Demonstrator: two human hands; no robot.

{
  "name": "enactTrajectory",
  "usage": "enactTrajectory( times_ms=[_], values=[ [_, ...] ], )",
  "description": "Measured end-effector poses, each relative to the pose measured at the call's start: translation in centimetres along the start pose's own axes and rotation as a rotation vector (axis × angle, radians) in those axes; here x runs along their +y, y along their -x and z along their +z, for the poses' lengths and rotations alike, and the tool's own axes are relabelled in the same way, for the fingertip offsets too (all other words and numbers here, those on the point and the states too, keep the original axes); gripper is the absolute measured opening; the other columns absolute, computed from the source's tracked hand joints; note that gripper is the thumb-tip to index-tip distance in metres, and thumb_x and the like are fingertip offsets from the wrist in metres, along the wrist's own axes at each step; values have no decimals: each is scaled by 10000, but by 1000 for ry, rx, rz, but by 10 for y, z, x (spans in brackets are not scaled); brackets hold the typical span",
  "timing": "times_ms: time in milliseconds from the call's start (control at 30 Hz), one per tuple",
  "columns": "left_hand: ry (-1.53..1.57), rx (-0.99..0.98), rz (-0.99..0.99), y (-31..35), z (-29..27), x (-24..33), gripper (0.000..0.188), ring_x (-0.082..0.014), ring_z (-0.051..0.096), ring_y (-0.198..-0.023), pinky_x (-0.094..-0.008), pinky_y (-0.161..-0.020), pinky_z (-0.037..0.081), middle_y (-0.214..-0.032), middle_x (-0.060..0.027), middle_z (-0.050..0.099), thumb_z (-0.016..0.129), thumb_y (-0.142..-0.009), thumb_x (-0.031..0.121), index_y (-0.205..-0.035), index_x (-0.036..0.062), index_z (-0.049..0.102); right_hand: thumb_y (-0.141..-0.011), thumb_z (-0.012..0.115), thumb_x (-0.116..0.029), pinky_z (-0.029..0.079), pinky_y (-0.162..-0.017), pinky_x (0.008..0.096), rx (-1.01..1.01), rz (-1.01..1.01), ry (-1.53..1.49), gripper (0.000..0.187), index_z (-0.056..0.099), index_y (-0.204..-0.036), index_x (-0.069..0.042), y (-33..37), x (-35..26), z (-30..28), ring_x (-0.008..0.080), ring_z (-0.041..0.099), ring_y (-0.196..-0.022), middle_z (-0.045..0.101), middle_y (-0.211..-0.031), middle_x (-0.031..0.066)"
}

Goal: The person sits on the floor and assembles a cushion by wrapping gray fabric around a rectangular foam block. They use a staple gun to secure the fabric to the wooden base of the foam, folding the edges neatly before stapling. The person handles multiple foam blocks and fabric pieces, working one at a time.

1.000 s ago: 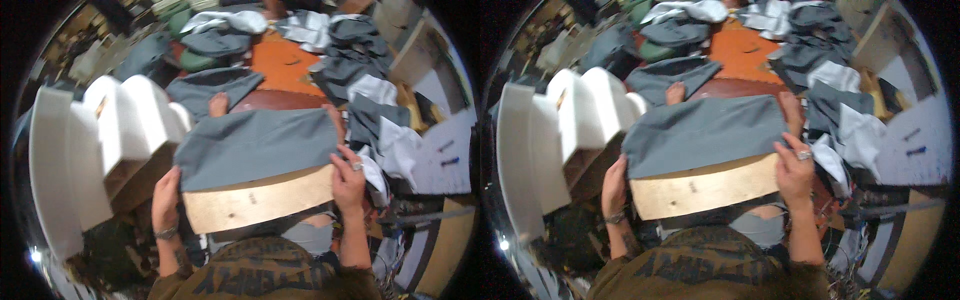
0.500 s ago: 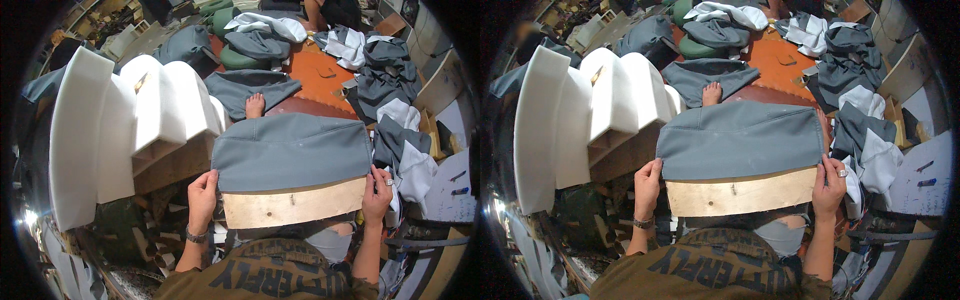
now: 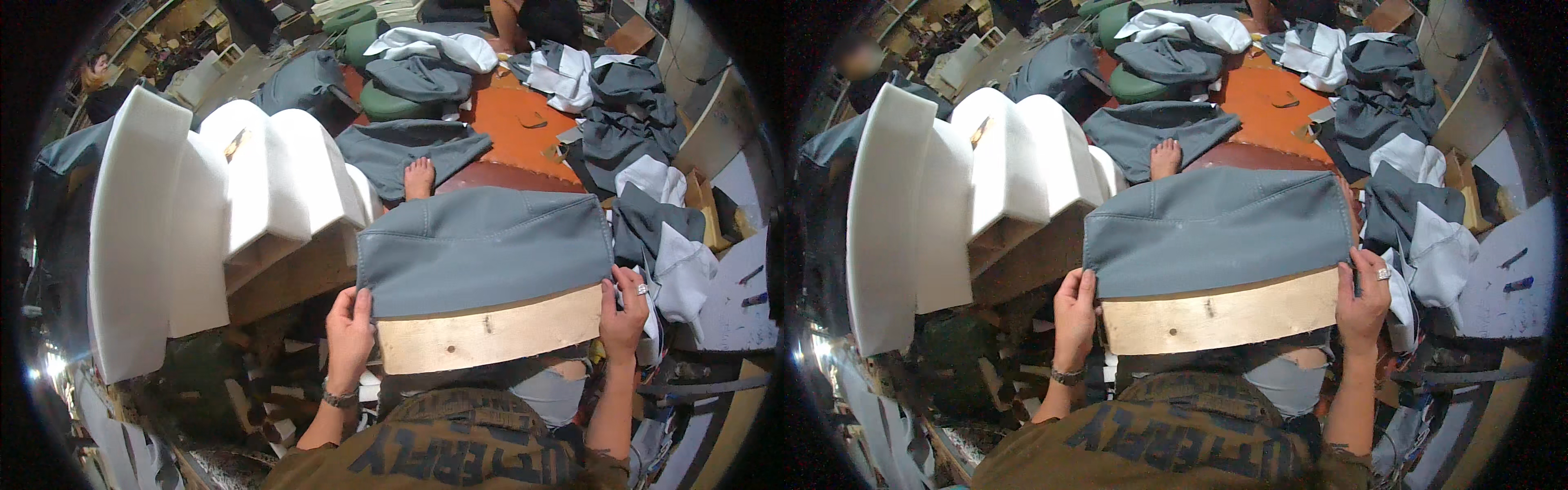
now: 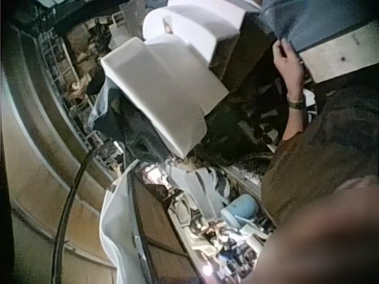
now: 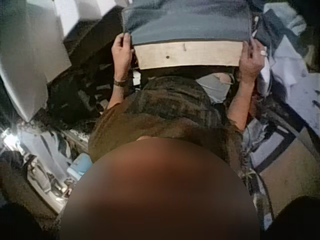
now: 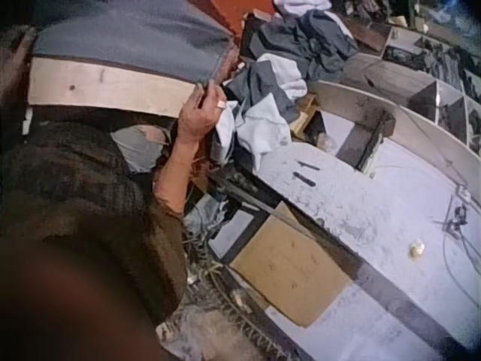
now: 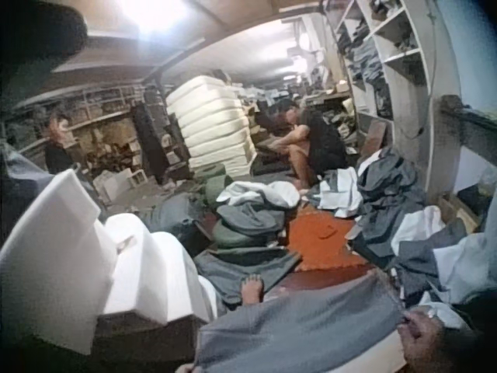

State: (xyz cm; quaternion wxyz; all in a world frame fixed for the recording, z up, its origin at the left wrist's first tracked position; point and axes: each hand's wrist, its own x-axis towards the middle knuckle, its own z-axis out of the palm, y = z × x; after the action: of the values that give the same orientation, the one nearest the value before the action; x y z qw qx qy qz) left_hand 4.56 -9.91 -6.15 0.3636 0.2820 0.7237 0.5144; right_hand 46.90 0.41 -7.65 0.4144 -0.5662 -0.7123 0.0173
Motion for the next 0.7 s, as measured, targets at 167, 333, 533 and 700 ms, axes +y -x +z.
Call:
enactTrajectory(
  times_ms=[167, 333, 533, 700],
  values=[
    [-19, 167, 193, 0, 32, -12, 264, -118, 611, -974, -319, -908, 519, -1042, -44, 719, 619, -1135, 227, -1172, -26, 687, -983, 696, -38, 567, -897, 467, -67, 80, 37, 192, 725, -1151, 49, -6, -8, -6, 416, 707, -1001, 725, -1104, 230],
    [-9, 258, 189, 0, 43, -24, 207, -99, 564, -960, -299, -903, 498, -1038, -9, 674, 621, -1127, 167, -1159, -28, 685, -1016, 653, -56, 547, -878, 532, -76, 199, 209, 117, 705, -1094, 13, -5, -8, -2, 444, 697, -1021, 727, -1090, 225],
    [28, 300, 247, -5, 43, -35, 280, -142, 584, -1011, -315, -960, 487, -1105, -58, 683, 554, -1162, 210, -1219, -39, 670, -986, 675, -11, 546, -818, 505, 129, 59, 122, 75, 692, -1058, 5, -6, -10, 5, 430, 685, -931, 707, -1009, 207],
    [57, 263, 238, -5, 36, -39, 355, -172, 610, -1060, -337, -1000, 486, -1161, -82, 692, 538, -1173, 273, -1287, -45, 649, -963, 717, -37, 556, -822, 481, 134, 59, 73, 98, 708, -1055, -4, -6, -13, 6, 412, 689, -926, 709, -995, 189]
  ],
)
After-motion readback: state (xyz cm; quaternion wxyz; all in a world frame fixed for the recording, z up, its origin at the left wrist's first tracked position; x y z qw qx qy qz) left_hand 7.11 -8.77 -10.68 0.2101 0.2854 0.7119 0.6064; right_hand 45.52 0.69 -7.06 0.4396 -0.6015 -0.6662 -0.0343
